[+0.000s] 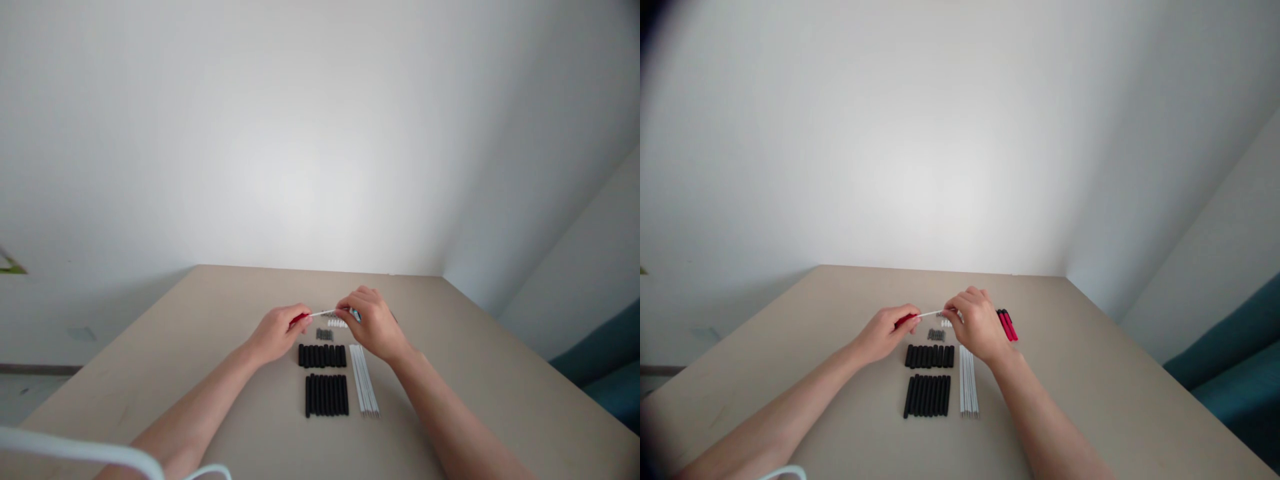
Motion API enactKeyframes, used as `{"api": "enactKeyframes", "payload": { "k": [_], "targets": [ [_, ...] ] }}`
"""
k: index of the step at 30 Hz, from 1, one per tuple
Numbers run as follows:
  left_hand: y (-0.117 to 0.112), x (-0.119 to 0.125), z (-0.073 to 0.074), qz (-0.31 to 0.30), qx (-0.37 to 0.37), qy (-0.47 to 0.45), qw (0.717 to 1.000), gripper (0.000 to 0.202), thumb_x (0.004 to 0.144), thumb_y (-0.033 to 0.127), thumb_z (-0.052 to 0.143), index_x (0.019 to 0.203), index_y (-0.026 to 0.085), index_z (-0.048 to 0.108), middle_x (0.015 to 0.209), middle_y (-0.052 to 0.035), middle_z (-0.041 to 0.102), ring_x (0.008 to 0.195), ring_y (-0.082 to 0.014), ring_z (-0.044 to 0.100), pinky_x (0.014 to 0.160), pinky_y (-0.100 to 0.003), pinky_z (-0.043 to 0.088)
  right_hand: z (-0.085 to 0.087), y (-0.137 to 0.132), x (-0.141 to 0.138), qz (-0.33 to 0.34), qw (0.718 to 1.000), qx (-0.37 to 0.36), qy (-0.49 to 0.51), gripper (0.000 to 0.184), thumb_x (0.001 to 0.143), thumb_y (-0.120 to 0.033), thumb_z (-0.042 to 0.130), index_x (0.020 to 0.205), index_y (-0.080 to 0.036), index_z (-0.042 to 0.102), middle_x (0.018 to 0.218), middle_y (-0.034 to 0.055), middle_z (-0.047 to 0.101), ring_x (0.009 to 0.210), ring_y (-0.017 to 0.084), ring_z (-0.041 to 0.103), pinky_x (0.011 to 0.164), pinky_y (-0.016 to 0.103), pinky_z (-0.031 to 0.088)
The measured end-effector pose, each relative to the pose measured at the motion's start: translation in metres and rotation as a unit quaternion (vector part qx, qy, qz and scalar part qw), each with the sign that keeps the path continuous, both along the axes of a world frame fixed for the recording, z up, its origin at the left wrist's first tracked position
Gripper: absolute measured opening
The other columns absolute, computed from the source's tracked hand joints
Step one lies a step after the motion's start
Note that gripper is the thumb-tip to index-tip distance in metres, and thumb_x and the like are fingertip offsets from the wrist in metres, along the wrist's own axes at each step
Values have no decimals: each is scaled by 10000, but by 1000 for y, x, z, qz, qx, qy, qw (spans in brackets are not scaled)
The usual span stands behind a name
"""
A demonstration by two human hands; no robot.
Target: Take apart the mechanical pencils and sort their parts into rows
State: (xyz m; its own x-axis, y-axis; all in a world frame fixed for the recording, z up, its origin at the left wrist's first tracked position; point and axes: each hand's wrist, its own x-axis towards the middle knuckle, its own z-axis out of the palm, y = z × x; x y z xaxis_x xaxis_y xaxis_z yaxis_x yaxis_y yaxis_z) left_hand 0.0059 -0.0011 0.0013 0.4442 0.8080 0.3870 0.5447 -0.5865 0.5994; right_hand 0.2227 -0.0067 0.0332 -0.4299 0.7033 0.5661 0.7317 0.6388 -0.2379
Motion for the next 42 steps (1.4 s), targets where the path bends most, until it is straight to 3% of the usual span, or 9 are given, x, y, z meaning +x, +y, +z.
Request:
{"api": "enactKeyframes", "payload": {
  "k": [5,12,22,29,42],
  "targets": [
    [-2,2,-1,-29,-13,27,999,240,909,318,402,818,191,584,673,17,607,617,-115,528,606,-202,385,-6,-6,-17,56,998,-2,-31,125,870,-251,546,813,-188,637,746,40,641,790,178,510,720,305,321],
    [-3,1,2,-13,-14,43,999,247,910,318,388,809,197,579,670,21,609,589,-111,506,583,-202,372,-6,-1,-7,42,999,-1,8,113,860,-216,553,783,-186,630,730,33,644,765,172,515,723,305,332],
    [-1,1,-3,-31,-26,45,998,243,905,307,403,779,195,578,666,20,622,620,-115,543,618,-202,381,-14,-3,-17,48,997,-20,49,196,862,-229,548,688,-177,621,669,27,647,714,162,528,694,284,364],
    [-2,1,-2,-34,-32,46,998,251,900,316,406,777,190,585,653,17,609,593,-114,526,596,-202,372,-15,-1,-19,3,998,-28,52,268,860,-254,547,609,-172,593,615,30,613,652,151,523,631,262,366],
    [-1,1,-2,-22,-14,54,998,241,907,305,388,788,200,570,621,34,552,562,-103,472,565,-201,338,-16,-1,-17,16,998,-54,30,268,876,-261,505,639,-182,604,629,29,622,690,158,538,639,253,382]
  ]
}}
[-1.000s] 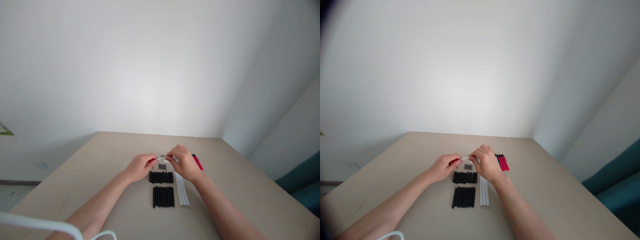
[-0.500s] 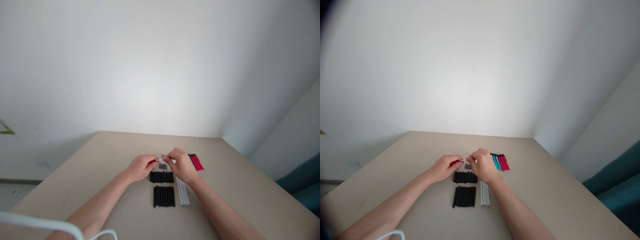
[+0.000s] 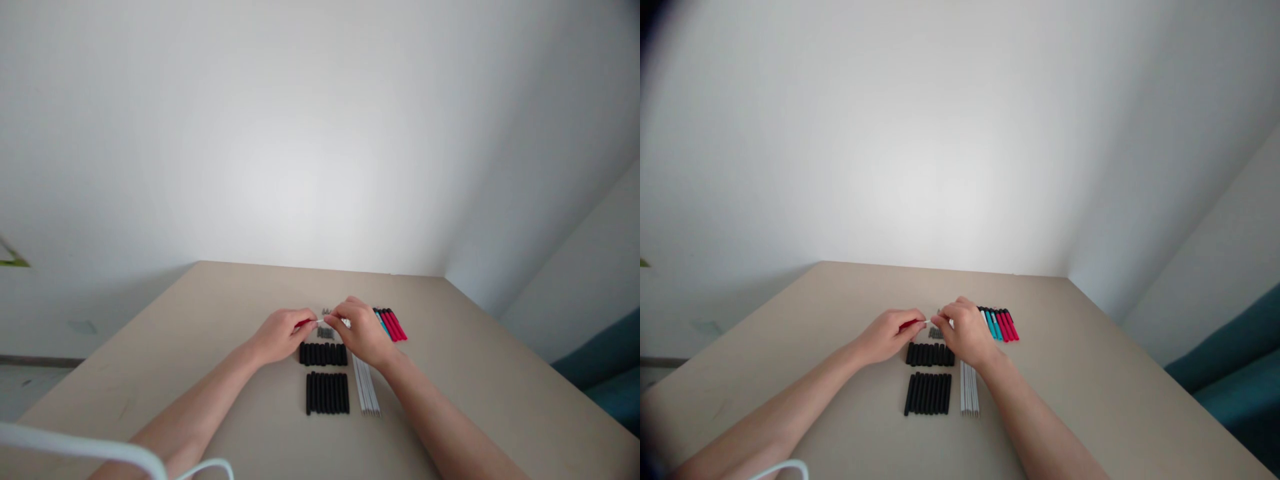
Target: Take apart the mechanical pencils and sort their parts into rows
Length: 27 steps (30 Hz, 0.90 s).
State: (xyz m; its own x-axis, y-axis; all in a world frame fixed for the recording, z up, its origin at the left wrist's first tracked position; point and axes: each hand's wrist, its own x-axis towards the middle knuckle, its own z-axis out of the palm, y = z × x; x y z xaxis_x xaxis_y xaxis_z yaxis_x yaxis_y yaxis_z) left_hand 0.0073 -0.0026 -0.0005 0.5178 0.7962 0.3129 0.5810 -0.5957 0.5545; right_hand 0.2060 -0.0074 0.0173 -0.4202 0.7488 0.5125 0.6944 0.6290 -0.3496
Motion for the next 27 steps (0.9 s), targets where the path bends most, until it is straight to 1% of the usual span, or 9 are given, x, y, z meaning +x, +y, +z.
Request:
{"api": "enactKeyframes", "payload": {
  "k": [3,6,9,12,16,18,22,27],
  "targets": [
    [0,0,1,18,-2,7,1000,265,914,322,366,768,200,551,587,41,518,535,-101,445,542,-203,317,0,6,8,-64,998,9,6,283,879,-255,466,651,-186,619,653,31,636,704,163,553,652,259,387],
    [-1,-1,3,37,-8,3,999,291,919,345,344,747,200,529,578,44,506,523,-101,431,527,-205,303,-2,15,19,-135,991,6,20,201,826,-227,502,703,-191,657,712,28,667,731,171,578,687,265,399],
    [0,-1,4,52,-17,1,998,309,916,362,337,723,197,511,570,44,499,519,-103,429,519,-209,294,-5,21,26,-160,986,-32,20,158,781,-203,531,722,-194,678,725,21,682,724,168,598,695,259,415],
    [0,-1,4,61,-23,-3,998,321,913,369,333,706,193,505,571,39,500,525,-108,437,522,-212,293,-5,19,24,-140,988,-67,-8,147,761,-190,551,735,-198,695,731,24,690,743,173,607,707,261,420],
    [1,-1,4,72,-28,-4,997,323,910,361,343,678,192,491,563,39,502,525,-109,438,519,-212,286,-5,12,15,-88,990,-90,-70,139,763,-196,579,743,-206,716,730,31,694,774,185,601,728,276,414],
    [1,-1,3,75,-32,-3,997,320,909,359,347,677,192,491,561,39,506,521,-108,437,515,-213,280,-5,10,12,-73,988,-102,-89,127,764,-218,596,743,-207,721,728,35,694,763,182,602,722,274,416],
    [2,-1,1,69,-34,-3,997,314,907,352,348,685,191,500,561,39,515,518,-108,440,516,-213,279,-10,11,12,-67,986,-113,-99,111,754,-253,624,755,-210,725,734,37,697,734,176,613,715,270,423],
    [3,-2,-1,63,-37,2,997,302,905,345,353,700,191,510,565,38,522,518,-107,441,516,-212,279,-16,13,11,-68,982,-126,-120,108,722,-260,655,794,-231,730,716,24,703,724,187,623,719,281,427]
  ]
}}
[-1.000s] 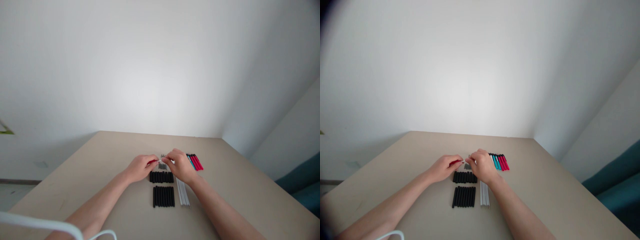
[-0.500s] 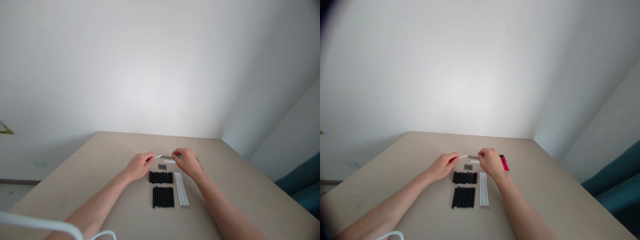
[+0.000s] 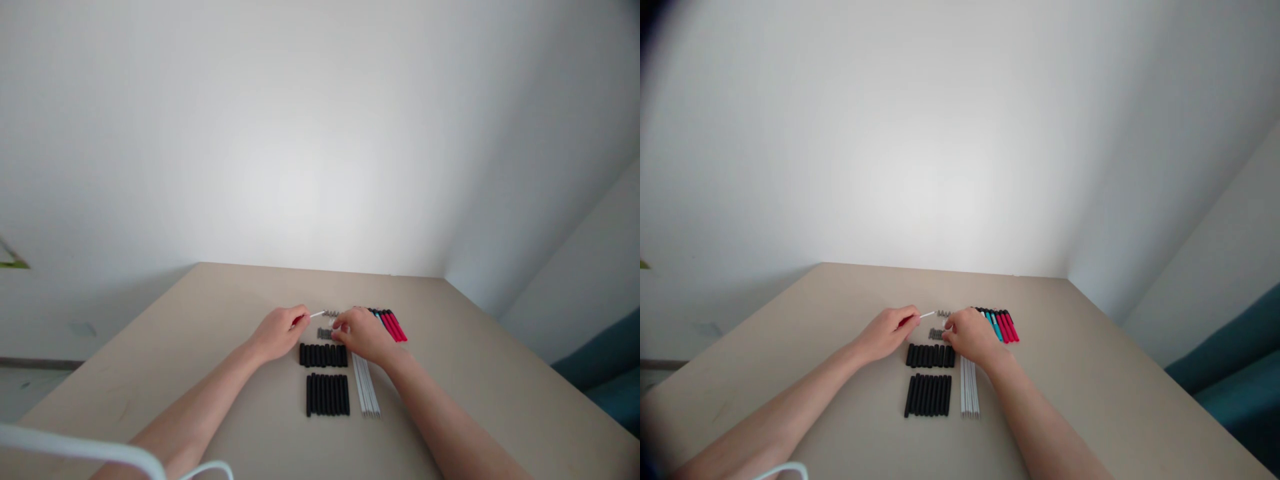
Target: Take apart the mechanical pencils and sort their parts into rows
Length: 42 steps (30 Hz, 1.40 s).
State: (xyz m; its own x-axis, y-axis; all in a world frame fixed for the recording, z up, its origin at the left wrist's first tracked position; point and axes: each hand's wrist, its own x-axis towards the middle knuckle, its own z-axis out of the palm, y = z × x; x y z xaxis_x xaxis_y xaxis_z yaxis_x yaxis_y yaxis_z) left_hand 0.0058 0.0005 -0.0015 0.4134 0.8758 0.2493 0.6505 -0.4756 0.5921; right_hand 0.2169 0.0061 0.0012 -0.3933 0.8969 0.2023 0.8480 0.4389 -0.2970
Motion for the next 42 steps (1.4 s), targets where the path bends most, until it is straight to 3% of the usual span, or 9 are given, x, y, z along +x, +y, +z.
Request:
{"api": "enactKeyframes", "payload": {
  "k": [11,17,25,33,38,42],
  "targets": [
    [-1,0,1,-3,-5,2,1000,301,904,352,356,714,191,526,570,31,532,522,-111,448,516,-214,285,15,1,7,-58,997,24,34,135,774,-241,579,760,-222,711,748,31,704,734,174,635,687,257,425],
    [-1,0,1,2,-11,0,1000,311,901,362,357,716,189,537,566,29,533,519,-112,449,514,-214,286,21,-7,7,26,1000,7,15,128,749,-248,578,754,-234,705,686,0,685,652,150,618,636,243,407],
    [-1,0,0,-7,-11,-3,1000,301,901,353,356,721,192,535,570,29,531,523,-115,456,520,-217,297,27,-11,14,67,998,-11,-4,122,687,-177,571,676,-221,684,582,-20,627,536,122,541,540,223,355],
    [-2,1,3,-5,-13,-4,1000,310,898,361,358,717,189,542,571,26,533,525,-116,452,523,-220,308,21,-3,13,-33,999,16,36,127,764,-260,574,784,-220,693,631,0,645,581,130,563,549,226,356],
    [-3,2,2,-23,-17,-2,1000,305,902,355,354,730,194,547,572,29,534,521,-114,451,520,-217,306,18,-8,3,38,993,41,101,167,814,-304,566,916,-227,674,681,-11,659,623,120,577,605,219,382],
    [-4,2,2,-46,-14,7,999,286,898,348,370,755,195,564,584,30,530,534,-114,446,529,-212,305,15,-10,-3,71,989,60,116,163,846,-299,538,818,-206,669,710,-1,666,638,111,572,594,207,370]
  ]
}}
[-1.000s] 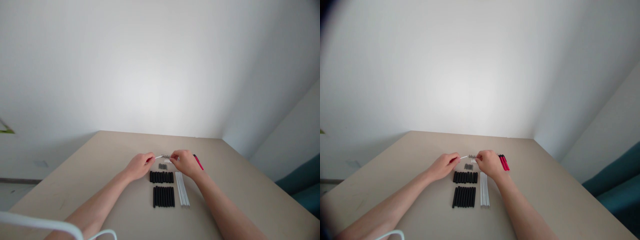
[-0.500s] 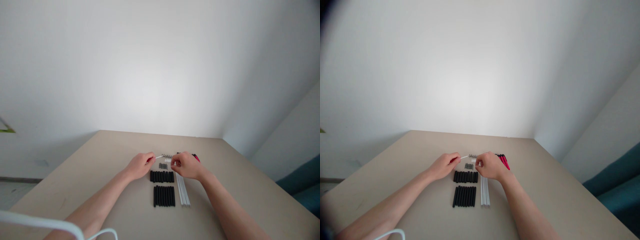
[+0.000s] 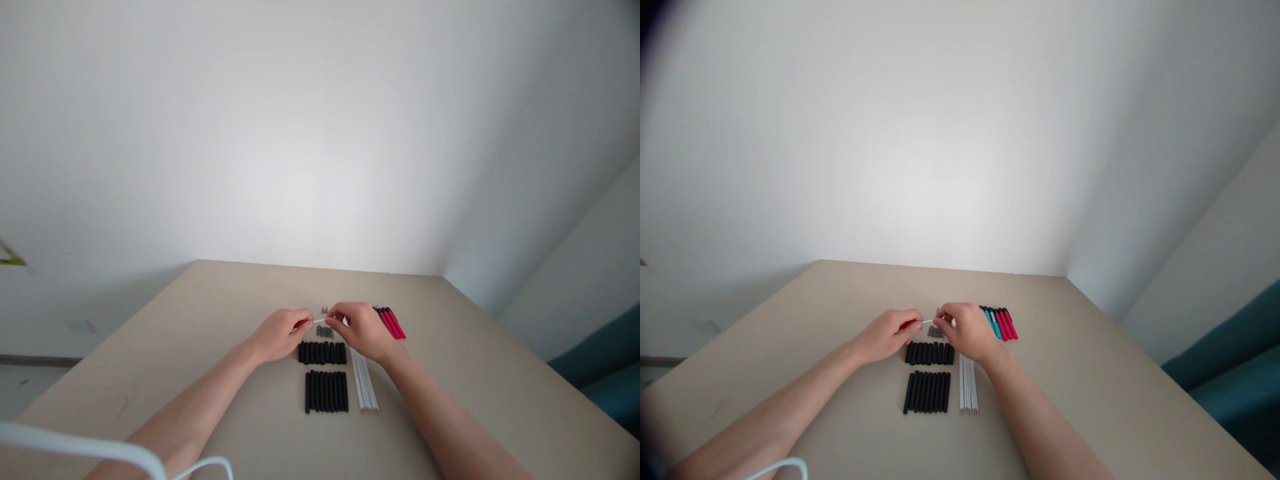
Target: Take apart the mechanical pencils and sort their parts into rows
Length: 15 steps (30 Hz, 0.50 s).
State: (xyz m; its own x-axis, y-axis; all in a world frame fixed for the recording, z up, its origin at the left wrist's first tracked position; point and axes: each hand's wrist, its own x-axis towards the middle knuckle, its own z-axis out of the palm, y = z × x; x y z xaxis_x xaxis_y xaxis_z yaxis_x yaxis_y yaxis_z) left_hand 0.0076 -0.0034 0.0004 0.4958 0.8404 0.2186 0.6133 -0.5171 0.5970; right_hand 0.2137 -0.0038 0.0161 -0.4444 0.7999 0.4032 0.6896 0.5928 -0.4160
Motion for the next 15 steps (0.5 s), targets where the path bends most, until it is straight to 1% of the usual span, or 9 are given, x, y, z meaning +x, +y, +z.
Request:
{"api": "enactKeyframes", "payload": {
  "k": [3,8,11,15],
  "targets": [
    [1,-1,0,0,10,9,1000,278,895,346,377,754,199,566,567,36,502,522,-111,423,521,-210,291,-1,2,3,-21,1000,-17,-13,179,841,-325,542,791,-214,673,710,-4,670,633,115,574,585,213,365],
    [4,-2,-1,39,19,13,999,305,905,364,353,743,197,551,563,33,489,518,-115,416,506,-215,269,-3,8,11,-64,992,-63,-87,148,771,-326,606,842,-238,702,676,-6,673,629,141,593,597,237,376],
    [4,-2,-2,40,19,14,999,301,905,360,354,744,197,550,558,34,485,514,-114,417,503,-217,261,-6,9,11,-68,987,-88,-117,196,746,-342,626,891,-240,711,680,4,686,649,160,608,609,244,390],
    [4,-2,-2,37,15,14,999,297,904,358,360,744,196,550,567,33,500,520,-114,424,507,-216,261,-7,10,8,-64,981,-111,-146,236,736,-378,631,910,-244,718,695,7,697,688,169,625,636,242,404]
  ]
}}
